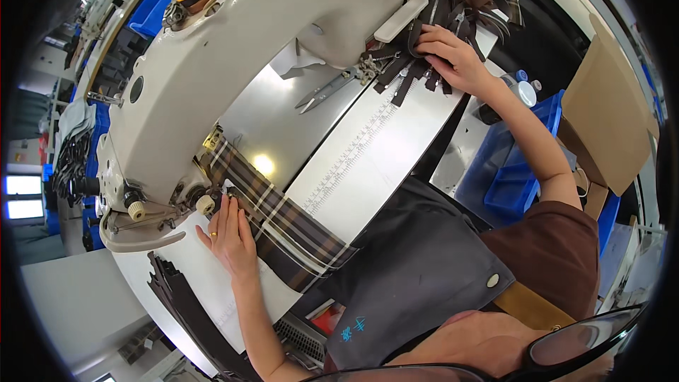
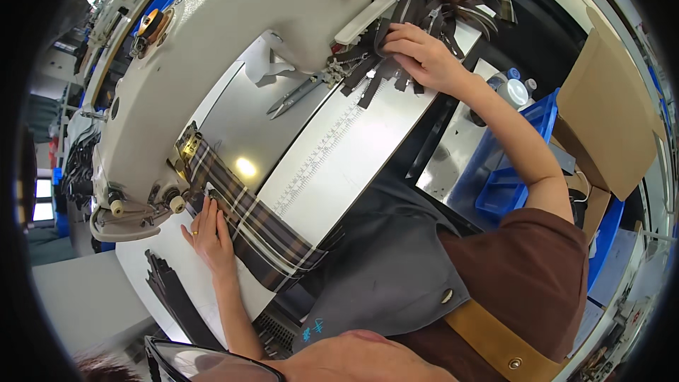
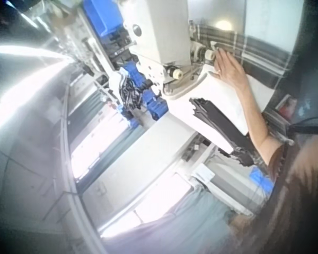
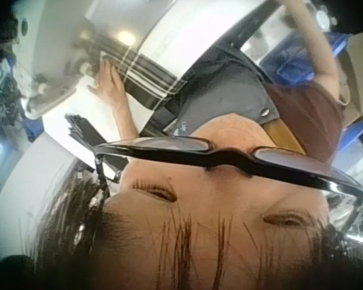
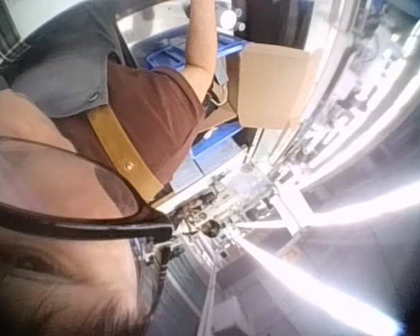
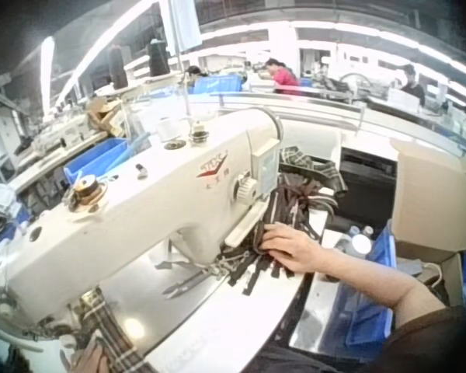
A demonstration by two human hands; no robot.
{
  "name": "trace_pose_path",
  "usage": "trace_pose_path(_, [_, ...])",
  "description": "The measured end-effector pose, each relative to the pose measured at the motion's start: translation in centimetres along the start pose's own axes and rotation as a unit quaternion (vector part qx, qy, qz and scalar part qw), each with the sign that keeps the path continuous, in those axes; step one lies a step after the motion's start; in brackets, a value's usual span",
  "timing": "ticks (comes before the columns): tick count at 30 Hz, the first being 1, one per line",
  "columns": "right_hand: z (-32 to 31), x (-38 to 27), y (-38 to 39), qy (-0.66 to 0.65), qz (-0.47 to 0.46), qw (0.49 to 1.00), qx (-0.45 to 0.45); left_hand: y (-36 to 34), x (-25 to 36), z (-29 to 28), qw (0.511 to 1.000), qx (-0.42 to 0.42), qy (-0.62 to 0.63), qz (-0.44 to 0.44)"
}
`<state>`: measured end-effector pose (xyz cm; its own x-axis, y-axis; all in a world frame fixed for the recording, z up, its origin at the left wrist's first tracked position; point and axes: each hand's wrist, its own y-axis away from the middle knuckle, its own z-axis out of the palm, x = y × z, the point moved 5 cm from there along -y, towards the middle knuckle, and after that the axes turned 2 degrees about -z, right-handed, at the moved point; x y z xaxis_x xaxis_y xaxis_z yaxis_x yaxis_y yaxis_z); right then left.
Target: The person operates an industrial sewing machine to attach zippers to plaid fabric pieces. They guide the fabric under the needle, sew along the zipper edges, and use scissors to trim threads. The person handles multiple fabric pieces sequentially, aligning them for stitching and removing them after completion.
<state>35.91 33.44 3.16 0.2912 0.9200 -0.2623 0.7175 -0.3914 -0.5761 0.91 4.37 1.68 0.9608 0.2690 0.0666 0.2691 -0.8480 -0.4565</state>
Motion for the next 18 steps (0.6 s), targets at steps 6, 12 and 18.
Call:
trace_pose_path(6, [-2.9,-1.3,-1.3,0.125,-0.069,0.988,0.051,0.1,-0.3,0.0,1.0,-0.009,0.0,-0.004])
trace_pose_path(12, [-3.3,3.0,-2.3,-0.053,0.122,0.982,-0.134,-0.2,-0.1,0.2,1.0,-0.007,0.006,-0.001])
trace_pose_path(18, [-6.0,-10.0,-6.2,-0.013,-0.115,0.979,-0.165,-0.7,4.4,-2.7,0.99,0.038,0.054,0.127])
